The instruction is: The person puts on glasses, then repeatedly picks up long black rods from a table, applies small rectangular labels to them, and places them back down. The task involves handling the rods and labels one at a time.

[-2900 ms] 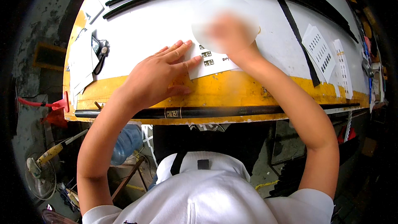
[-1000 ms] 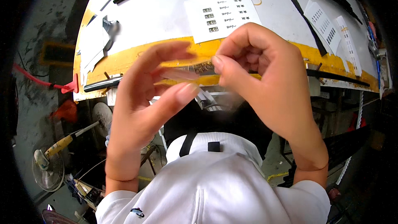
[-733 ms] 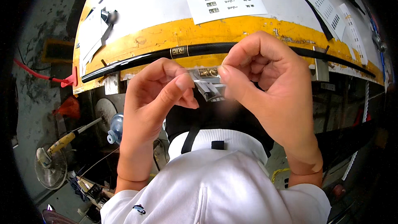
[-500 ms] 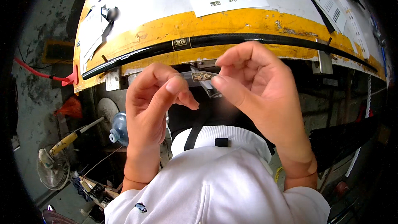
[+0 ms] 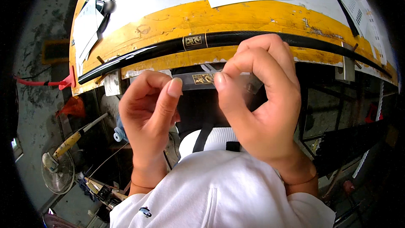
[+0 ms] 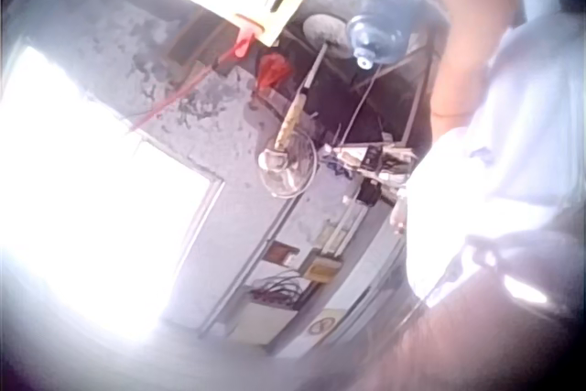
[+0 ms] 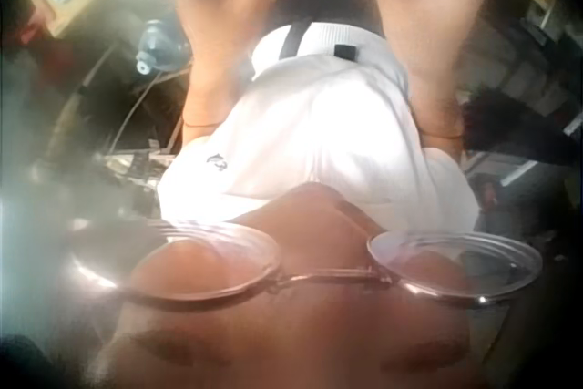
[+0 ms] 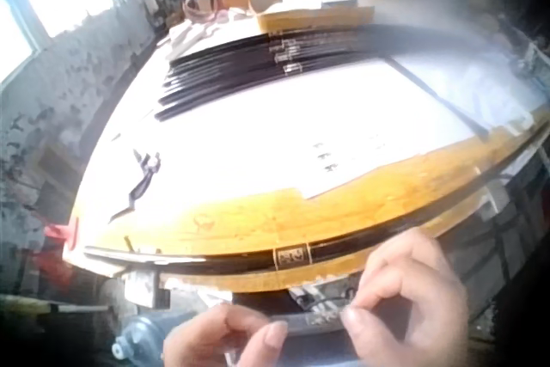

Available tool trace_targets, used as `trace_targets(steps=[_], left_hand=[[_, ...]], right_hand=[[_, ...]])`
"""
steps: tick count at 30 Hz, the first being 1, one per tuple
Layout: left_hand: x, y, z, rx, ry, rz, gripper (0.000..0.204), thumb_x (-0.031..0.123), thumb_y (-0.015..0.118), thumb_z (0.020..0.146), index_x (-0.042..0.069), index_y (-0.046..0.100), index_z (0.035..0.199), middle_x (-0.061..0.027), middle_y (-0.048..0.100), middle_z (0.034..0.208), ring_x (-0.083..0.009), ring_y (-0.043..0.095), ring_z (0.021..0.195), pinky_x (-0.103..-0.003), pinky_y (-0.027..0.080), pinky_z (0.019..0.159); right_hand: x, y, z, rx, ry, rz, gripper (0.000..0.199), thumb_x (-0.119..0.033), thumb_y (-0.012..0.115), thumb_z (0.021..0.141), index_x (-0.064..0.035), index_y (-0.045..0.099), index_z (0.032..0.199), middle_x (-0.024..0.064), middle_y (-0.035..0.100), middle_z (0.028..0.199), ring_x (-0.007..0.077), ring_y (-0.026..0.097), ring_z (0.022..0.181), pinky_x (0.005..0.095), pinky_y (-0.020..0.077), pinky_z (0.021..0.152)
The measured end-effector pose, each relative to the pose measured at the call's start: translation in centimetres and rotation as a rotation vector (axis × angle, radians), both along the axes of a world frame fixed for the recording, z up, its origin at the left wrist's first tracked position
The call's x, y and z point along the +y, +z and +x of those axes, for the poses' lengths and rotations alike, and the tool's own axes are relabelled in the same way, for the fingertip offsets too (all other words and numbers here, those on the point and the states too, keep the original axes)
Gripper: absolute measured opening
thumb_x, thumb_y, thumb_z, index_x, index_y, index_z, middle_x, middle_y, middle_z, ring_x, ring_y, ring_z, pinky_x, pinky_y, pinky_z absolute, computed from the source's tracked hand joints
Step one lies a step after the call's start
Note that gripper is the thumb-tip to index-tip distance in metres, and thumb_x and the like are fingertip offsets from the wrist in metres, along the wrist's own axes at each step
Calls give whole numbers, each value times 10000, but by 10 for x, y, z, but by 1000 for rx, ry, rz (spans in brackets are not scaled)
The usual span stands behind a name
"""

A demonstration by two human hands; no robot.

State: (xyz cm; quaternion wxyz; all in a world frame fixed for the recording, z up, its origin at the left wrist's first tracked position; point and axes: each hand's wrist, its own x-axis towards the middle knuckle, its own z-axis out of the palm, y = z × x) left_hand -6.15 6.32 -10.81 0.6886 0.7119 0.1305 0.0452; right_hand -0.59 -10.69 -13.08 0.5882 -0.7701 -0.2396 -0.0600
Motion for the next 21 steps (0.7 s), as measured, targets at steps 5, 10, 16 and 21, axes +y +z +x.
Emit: trace_targets(steps=[5,10,16,21], left_hand=[[15,4,17,82,64,39,151,74,697,905,14,595,811,53,543,653,8,451,585,-149,334,519],[18,-3,34,41,92,108,228,154,715,902,19,591,766,61,497,584,7,383,458,-165,252,422],[18,-3,42,97,77,406,213,72,723,878,-7,572,749,58,503,619,8,402,522,-158,256,478],[15,-2,44,85,72,526,181,-5,724,843,-14,570,748,49,522,647,2,437,574,-152,287,517]], right_hand=[[25,3,14,-69,-111,-106,93,23,624,810,-19,541,819,85,508,931,173,485,852,277,388,812],[33,-12,27,-123,-148,-144,96,23,632,806,-15,545,821,85,507,918,184,498,840,285,401,792],[42,1,31,-140,-181,-424,126,46,648,767,-12,551,821,96,504,909,199,505,821,290,413,746],[46,-10,26,-191,-234,-385,148,59,649,741,-20,540,805,101,498,912,204,496,807,290,406,722]])
